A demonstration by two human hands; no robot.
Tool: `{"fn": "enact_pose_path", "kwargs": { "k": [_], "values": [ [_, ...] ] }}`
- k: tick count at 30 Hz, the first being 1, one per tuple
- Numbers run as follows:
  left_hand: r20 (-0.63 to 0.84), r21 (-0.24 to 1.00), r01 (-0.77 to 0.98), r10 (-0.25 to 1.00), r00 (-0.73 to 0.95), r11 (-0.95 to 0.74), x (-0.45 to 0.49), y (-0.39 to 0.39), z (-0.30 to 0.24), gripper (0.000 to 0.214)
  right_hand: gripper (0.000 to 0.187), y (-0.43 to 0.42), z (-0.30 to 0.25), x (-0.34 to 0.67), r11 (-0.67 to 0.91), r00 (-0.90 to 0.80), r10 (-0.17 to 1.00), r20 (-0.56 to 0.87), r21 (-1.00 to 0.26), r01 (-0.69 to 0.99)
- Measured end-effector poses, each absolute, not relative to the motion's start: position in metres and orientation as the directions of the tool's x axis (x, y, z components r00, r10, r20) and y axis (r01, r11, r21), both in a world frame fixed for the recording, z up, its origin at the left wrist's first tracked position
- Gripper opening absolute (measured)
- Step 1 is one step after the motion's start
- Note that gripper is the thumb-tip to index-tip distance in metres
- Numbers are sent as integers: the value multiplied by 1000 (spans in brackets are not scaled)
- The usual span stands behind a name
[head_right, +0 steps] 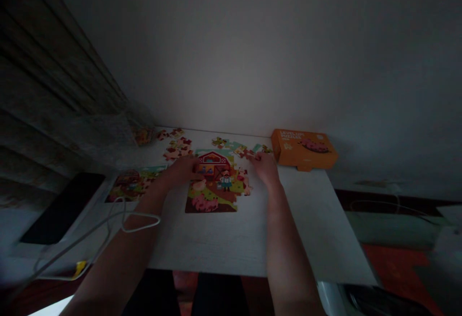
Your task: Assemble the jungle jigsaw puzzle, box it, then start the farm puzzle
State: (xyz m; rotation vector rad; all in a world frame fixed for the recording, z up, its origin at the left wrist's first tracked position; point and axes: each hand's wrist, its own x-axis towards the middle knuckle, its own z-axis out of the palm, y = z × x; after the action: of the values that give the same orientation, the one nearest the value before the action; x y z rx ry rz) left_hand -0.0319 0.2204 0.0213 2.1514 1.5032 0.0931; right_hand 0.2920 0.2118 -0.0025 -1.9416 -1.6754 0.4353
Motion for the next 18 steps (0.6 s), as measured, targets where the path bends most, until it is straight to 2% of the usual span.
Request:
{"fn": "enact_pose_path", "kwargs": {
  "k": [4,7,12,18],
  "values": [
    [-9,371,854,919,395,-364,-9,211,20,51,31,215,-11,305,-165,324,936,136,-645,747],
    [59,318,862,916,397,-394,17,196,11,58,15,216,-18,309,-185,355,927,120,-677,712],
    [-46,275,850,877,479,-450,32,186,-1,70,18,218,-25,312,-162,286,955,77,-670,724],
    [-96,305,826,848,521,-473,17,194,3,71,28,218,-21,313,-85,186,979,83,-663,743]
  ]
}}
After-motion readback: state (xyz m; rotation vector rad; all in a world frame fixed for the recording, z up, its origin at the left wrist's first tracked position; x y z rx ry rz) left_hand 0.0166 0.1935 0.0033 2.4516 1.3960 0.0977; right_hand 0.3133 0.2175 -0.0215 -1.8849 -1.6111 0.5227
